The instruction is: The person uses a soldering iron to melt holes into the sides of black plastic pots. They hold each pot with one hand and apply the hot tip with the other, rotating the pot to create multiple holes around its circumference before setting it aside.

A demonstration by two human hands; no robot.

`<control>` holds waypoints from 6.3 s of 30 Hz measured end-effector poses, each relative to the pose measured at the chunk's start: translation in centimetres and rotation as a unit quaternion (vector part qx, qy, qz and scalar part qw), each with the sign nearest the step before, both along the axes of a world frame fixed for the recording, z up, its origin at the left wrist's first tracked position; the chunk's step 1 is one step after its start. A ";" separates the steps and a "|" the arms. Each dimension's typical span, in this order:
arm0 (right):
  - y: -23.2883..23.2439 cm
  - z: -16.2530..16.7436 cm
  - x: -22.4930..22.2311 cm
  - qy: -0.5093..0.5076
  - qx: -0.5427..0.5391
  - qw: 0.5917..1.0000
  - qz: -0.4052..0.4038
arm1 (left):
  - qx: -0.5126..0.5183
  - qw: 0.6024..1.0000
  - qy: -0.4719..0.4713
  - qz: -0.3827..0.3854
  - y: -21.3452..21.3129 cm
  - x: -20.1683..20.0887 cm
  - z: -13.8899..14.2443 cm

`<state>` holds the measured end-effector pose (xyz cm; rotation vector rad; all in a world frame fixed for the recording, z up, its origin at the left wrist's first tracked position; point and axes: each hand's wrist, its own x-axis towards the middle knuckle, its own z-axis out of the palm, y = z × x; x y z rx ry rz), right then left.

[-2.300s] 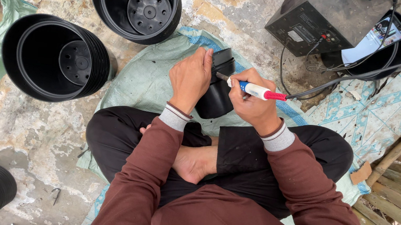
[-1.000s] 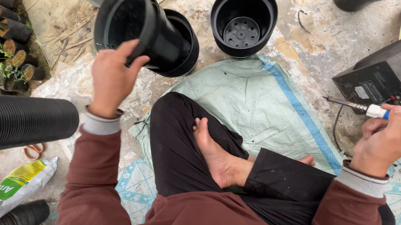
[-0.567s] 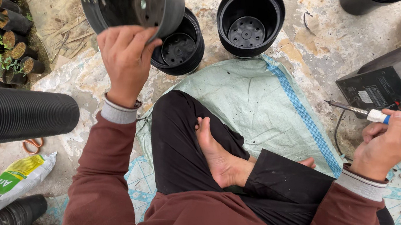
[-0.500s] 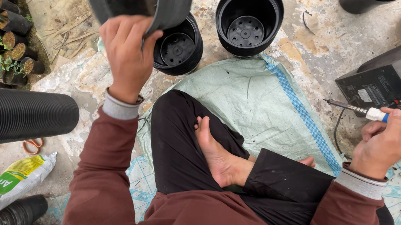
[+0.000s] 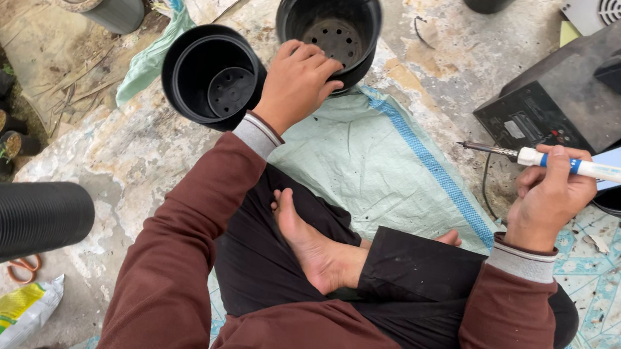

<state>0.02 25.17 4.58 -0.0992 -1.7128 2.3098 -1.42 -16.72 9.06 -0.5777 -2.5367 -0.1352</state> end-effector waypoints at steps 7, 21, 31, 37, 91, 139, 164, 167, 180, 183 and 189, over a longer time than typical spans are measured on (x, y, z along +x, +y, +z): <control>0.0 0.4 -0.4 -0.012 -0.009 1.000 0.002 | 0.038 0.999 -0.039 0.002 0.2 -1.0 -2.6; 0.2 -1.1 -0.8 -0.009 0.006 1.000 -0.015 | 0.028 0.996 -0.050 -0.066 -0.4 -2.0 -4.1; 1.4 -1.8 -0.6 -0.007 0.036 0.999 0.004 | -0.017 0.997 -0.021 -0.075 1.4 -1.0 -1.7; 0.2 0.5 0.6 0.036 0.020 0.999 -0.031 | 0.130 0.991 0.014 0.032 2.8 2.2 3.1; -2.8 1.4 4.0 0.075 0.200 0.977 0.002 | 0.416 0.869 -0.266 0.034 14.8 2.1 -12.0; -6.3 0.5 3.7 0.070 0.357 0.931 0.022 | 0.405 0.893 -0.197 -0.012 15.4 2.3 -11.9; -7.6 1.6 2.7 0.038 0.377 0.923 0.063 | 0.409 0.891 -0.199 -0.010 15.3 2.3 -12.5; -7.7 1.7 2.6 0.037 0.387 0.919 0.064 | 0.407 0.890 -0.203 -0.007 15.3 2.3 -12.4; -7.9 1.7 2.5 0.033 0.387 0.918 0.076 | 0.401 0.893 -0.204 -0.001 15.2 2.6 -12.5; -7.9 1.7 2.4 0.041 0.400 0.912 0.079 | 0.400 0.893 -0.208 0.003 15.2 2.7 -12.6; -8.1 2.4 2.1 0.028 0.407 0.909 0.089 | 0.391 0.897 -0.208 0.003 15.5 2.3 -12.3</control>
